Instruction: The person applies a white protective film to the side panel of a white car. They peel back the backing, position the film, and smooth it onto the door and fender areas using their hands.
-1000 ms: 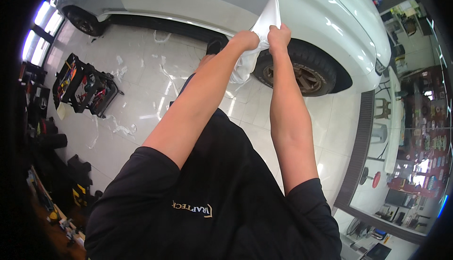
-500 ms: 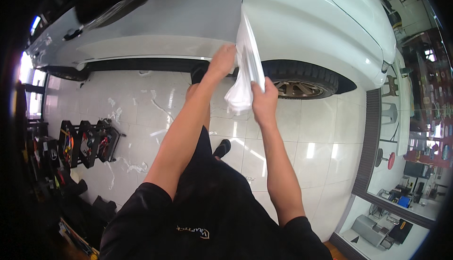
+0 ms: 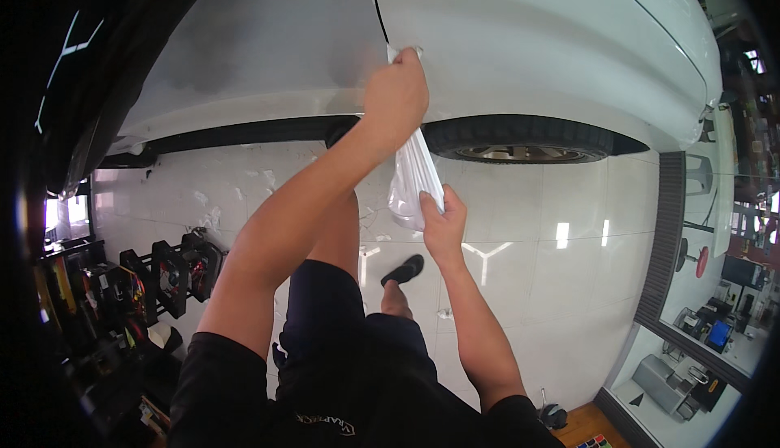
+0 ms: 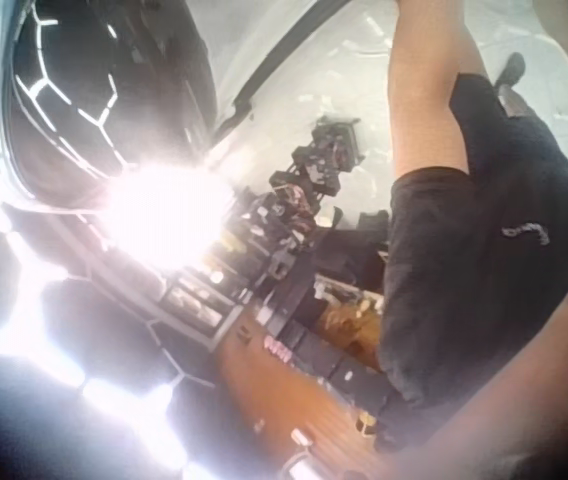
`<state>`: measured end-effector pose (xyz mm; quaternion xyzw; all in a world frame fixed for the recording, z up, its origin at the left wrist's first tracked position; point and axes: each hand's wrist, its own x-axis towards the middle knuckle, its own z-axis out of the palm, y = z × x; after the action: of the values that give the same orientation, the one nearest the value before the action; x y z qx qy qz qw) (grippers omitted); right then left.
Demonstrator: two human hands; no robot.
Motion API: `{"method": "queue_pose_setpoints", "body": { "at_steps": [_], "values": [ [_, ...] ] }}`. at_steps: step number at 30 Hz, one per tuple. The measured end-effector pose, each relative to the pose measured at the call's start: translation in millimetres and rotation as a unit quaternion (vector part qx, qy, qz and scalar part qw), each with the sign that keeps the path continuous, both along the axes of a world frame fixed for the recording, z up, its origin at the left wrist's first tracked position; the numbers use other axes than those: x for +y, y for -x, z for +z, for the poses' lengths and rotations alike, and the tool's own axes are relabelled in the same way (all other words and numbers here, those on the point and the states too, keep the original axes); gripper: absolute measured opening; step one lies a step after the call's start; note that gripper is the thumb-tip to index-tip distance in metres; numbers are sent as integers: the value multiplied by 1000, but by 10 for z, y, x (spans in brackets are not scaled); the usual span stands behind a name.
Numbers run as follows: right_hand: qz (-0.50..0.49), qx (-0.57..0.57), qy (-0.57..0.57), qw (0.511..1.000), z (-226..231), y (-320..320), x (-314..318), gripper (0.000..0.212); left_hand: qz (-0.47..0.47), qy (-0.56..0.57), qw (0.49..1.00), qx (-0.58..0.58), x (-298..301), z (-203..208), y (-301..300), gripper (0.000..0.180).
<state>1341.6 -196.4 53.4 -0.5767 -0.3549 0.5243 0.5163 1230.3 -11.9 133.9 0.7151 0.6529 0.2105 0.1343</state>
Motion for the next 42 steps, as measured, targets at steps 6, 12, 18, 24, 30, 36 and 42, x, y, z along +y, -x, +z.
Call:
{"method": "queue_pose_setpoints", "body": {
  "at_steps": [6, 12, 18, 24, 30, 36, 42],
  "values": [
    [12, 83, 7, 996, -278, 5, 258, 12, -21, -12, 998, 64, -90, -217, -33, 26],
    [0, 65, -14, 998, -684, 63, 377, 8, -78, -42, 973, 215, -44, -583, -13, 32],
    [11, 20, -12, 1000, -1166, 29, 513, 21, -31, -31, 960, 276, -150, -742, -160, 36],
    [-12, -8, -13, 1000, -1688, 173, 531, 21, -70, -82, 937, 331, -222, -1050, -131, 36],
    [-41, 30, -16, 999, -2101, 205, 520, 17, -107, -86, 916, 376, -274, -1492, -169, 35],
    [-89, -12, 39, 995, -2482, 143, 321, 12, -167, -65, 903, 391, -373, -2008, -359, 32],
    [-39, -157, 136, 977, -3330, -263, -990, 11, -314, 200, 899, 232, -1374, -3660, -167, 45]
  ]
}}
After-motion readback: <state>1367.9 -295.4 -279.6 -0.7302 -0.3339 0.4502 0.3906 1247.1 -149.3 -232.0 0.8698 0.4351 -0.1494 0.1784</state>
